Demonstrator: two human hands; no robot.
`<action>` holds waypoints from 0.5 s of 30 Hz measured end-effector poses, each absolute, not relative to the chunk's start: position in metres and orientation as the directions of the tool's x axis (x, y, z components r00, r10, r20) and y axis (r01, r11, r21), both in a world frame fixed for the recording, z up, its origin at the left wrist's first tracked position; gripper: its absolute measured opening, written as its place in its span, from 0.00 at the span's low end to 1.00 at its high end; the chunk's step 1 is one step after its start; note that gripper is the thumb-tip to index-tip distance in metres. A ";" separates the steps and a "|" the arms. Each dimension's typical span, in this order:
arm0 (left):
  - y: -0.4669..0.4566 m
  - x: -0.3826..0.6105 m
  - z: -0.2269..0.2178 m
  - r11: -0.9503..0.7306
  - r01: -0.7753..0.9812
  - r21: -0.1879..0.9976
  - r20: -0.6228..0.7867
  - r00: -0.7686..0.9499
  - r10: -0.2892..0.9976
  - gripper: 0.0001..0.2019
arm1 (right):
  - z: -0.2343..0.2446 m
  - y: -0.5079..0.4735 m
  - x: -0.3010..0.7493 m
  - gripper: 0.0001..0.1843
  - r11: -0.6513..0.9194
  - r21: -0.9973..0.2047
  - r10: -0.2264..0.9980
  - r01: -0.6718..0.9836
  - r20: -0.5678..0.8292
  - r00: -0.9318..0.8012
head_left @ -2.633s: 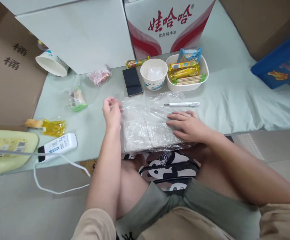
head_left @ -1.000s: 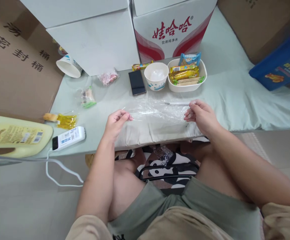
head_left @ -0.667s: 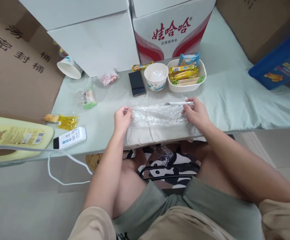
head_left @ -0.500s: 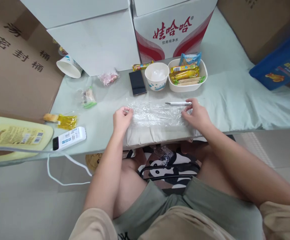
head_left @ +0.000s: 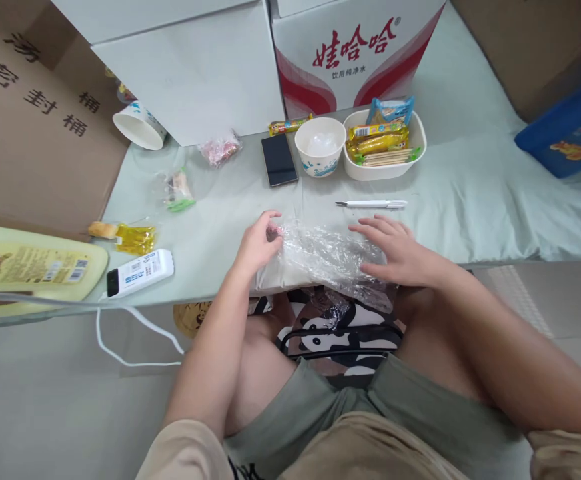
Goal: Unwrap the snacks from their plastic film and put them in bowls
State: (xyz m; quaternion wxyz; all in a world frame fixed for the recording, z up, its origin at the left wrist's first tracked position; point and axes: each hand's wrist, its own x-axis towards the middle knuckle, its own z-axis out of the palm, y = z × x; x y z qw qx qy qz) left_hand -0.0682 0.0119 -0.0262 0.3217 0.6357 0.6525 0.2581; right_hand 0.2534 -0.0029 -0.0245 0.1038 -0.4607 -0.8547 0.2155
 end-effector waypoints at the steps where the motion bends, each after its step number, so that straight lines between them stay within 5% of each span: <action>1: 0.012 -0.063 -0.025 0.051 0.616 0.786 -0.102 0.048 0.994 0.25 | -0.023 0.001 0.250 0.38 0.457 -0.515 0.846 0.725 -0.002 -0.533; 5: 0.012 -0.050 -0.019 -0.014 0.372 0.928 -0.076 0.227 0.971 0.20 | -0.020 0.023 0.227 0.47 0.353 -0.667 0.875 0.656 -0.013 -0.484; 7: 0.011 -0.050 -0.015 -0.045 0.240 0.970 -0.028 0.293 0.956 0.21 | -0.020 0.031 0.217 0.37 0.328 -0.722 0.830 0.609 -0.088 -0.551; 10: 0.009 -0.056 -0.009 -0.081 0.032 0.996 0.073 0.191 0.979 0.29 | -0.018 0.034 0.210 0.09 0.245 -0.847 0.755 0.472 -0.139 -0.641; 13: 0.004 -0.055 -0.005 0.030 -0.216 0.976 -0.016 0.067 0.998 0.33 | -0.016 0.029 0.204 0.10 0.052 -0.968 0.826 0.247 -0.097 -0.555; 15: 0.001 -0.046 -0.007 0.210 -0.289 0.934 -0.165 0.172 0.971 0.35 | -0.016 0.025 0.199 0.12 -0.102 -0.988 0.876 0.120 -0.146 -0.460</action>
